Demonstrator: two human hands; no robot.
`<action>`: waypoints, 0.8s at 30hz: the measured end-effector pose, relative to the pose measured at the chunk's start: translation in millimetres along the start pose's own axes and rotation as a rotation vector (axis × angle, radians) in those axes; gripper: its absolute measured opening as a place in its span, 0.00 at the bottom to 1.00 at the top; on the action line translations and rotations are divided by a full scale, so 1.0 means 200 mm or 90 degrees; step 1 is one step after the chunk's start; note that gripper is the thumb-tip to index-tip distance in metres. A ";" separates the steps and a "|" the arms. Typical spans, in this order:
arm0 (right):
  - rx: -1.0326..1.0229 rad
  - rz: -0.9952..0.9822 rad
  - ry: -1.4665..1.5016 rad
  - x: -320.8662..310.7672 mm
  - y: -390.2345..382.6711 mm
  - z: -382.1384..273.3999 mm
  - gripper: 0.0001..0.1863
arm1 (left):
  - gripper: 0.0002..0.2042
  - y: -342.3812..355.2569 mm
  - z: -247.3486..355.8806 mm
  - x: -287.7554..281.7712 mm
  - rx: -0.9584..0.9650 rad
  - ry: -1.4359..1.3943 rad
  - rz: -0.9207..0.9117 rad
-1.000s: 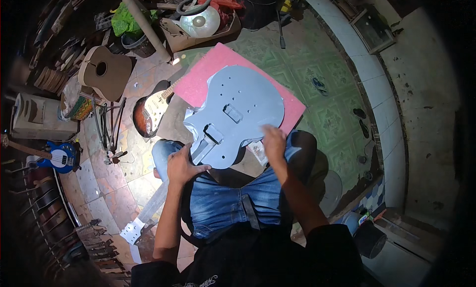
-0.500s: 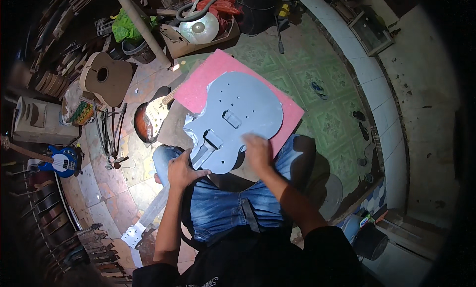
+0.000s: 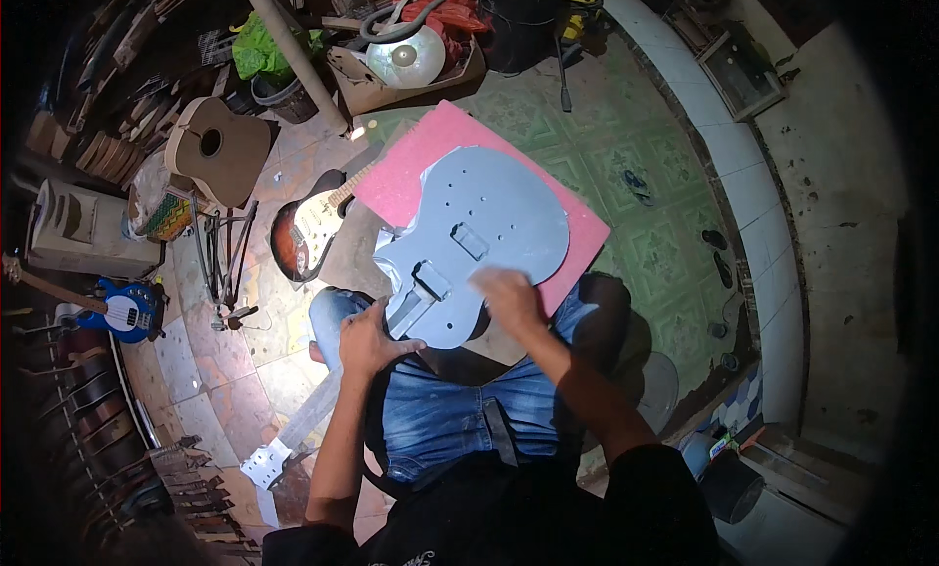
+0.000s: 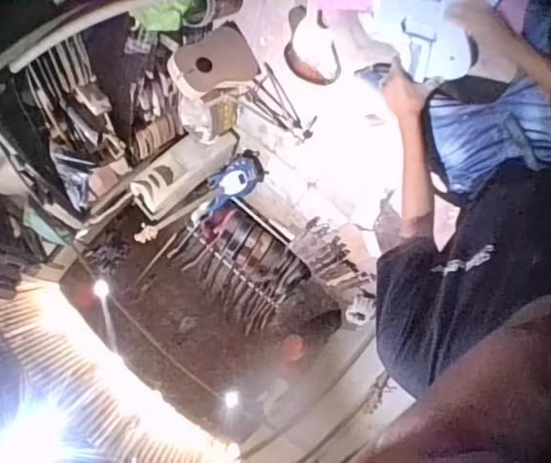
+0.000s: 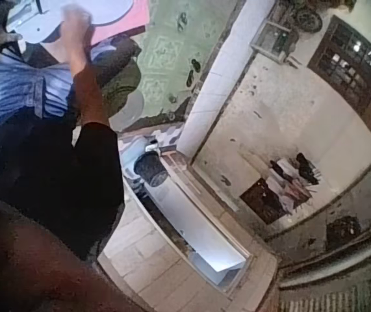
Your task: The person sands the surface of a light blue electric guitar body using a piece of sandpaper. They work across different sections of the body, including the area around the pickup cavities and the neck joint, while holding the instrument steady with their other hand.
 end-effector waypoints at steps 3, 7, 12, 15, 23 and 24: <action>0.156 0.134 -0.107 -0.17 0.10 0.23 0.14 | 0.56 0.01 -0.01 -0.01 0.016 0.005 0.024; 0.015 0.035 0.094 0.04 0.04 -0.07 0.12 | 0.57 0.00 -0.02 -0.02 -0.003 0.012 0.004; 0.114 0.064 0.001 -0.04 -0.07 0.33 0.17 | 0.59 -0.03 0.04 -0.01 0.073 0.028 0.111; 0.417 0.100 -0.099 -0.24 -0.13 0.71 0.16 | 0.58 -0.15 0.16 0.05 0.128 0.012 0.182; 0.465 0.310 0.146 -0.61 -0.26 0.57 0.16 | 0.60 -0.02 0.62 0.57 0.188 0.188 0.077; 0.478 0.360 0.218 -0.64 -0.30 0.52 0.15 | 0.60 0.09 0.69 0.61 0.173 0.178 0.084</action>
Point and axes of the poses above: each hand's wrist, its own y-axis towards the middle knuckle, its own x-axis out of the palm, z = x × y, the point moved 7 cm from there along y, towards the middle knuckle, and after that the axes turned 3 degrees about y, right-handed, at the moved point
